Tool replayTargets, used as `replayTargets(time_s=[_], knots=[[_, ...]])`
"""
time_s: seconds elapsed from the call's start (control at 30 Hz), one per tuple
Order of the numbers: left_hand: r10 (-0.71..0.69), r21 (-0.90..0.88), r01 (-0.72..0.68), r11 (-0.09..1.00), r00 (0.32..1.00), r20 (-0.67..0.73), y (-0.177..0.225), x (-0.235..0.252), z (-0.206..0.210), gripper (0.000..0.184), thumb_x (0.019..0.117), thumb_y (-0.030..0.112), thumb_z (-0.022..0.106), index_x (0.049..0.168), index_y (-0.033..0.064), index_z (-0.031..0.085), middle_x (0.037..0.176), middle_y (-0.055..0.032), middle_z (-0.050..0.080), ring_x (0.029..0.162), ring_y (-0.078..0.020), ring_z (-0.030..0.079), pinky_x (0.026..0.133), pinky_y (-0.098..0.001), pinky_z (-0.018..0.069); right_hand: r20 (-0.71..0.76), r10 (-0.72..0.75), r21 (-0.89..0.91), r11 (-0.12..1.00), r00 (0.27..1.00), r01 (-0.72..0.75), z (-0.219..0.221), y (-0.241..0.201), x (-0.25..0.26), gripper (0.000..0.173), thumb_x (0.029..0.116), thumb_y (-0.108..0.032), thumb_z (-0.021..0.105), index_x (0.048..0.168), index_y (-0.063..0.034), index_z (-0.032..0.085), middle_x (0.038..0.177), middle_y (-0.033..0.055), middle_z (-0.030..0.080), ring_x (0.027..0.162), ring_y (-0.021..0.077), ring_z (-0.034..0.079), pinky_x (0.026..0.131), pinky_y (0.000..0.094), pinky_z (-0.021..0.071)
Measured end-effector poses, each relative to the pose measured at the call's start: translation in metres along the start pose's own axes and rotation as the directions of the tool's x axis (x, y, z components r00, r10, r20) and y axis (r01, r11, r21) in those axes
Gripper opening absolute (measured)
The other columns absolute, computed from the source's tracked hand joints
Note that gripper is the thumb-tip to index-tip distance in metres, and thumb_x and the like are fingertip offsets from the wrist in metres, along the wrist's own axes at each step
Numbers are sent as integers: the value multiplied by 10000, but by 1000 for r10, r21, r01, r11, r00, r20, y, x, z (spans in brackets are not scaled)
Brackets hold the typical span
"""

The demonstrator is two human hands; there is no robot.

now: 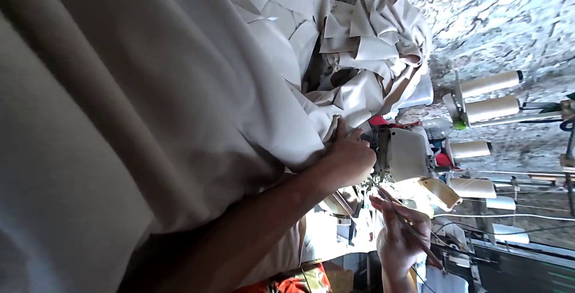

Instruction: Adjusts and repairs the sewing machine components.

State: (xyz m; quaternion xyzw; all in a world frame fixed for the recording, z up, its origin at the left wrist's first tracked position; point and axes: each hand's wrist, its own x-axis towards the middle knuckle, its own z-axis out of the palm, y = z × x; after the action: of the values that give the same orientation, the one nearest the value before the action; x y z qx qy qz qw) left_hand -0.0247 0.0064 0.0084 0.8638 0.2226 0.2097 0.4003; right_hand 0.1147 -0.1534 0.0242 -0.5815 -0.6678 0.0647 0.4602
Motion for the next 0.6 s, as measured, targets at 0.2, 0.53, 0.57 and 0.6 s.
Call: replayTargets(time_s=[0.2,0.53,0.57,0.6], knots=[[-22,-58,24,998,1000,22,1,0,-4,203,1026,160,596,1091,67,764,1346,-108,657,1511,-377,313,1168,-762,-19,-39,31,-80,996,999,-34,-8,7,-5,180,977,-66,627,989,-243,661,1023,-43,786,943,137,768,837,282,642],[16,12,-15,1000,997,-70,-1,1,5,113,928,67,701,1001,103,779,1196,-91,717,1461,-387,385,1147,-789,-7,21,-11,-330,944,1000,18,-12,18,-22,75,979,-52,606,983,-119,639,1077,-68,751,1076,37,708,943,220,583],[17,16,-16,1000,997,-70,-1,1,5,109,929,70,701,998,100,779,1195,-91,718,1462,-387,384,1145,-791,-5,20,-24,-355,934,1000,30,-11,19,-22,56,976,-49,602,971,-95,633,1067,-47,754,1073,32,707,937,210,579],[16,18,-15,1000,998,-67,-1,1,5,108,930,71,699,998,98,779,1200,-91,716,1463,-387,383,1145,-791,-4,22,-41,-384,922,999,46,-11,20,-23,38,972,-43,600,953,-59,629,1053,-13,757,1064,31,709,928,199,576]])
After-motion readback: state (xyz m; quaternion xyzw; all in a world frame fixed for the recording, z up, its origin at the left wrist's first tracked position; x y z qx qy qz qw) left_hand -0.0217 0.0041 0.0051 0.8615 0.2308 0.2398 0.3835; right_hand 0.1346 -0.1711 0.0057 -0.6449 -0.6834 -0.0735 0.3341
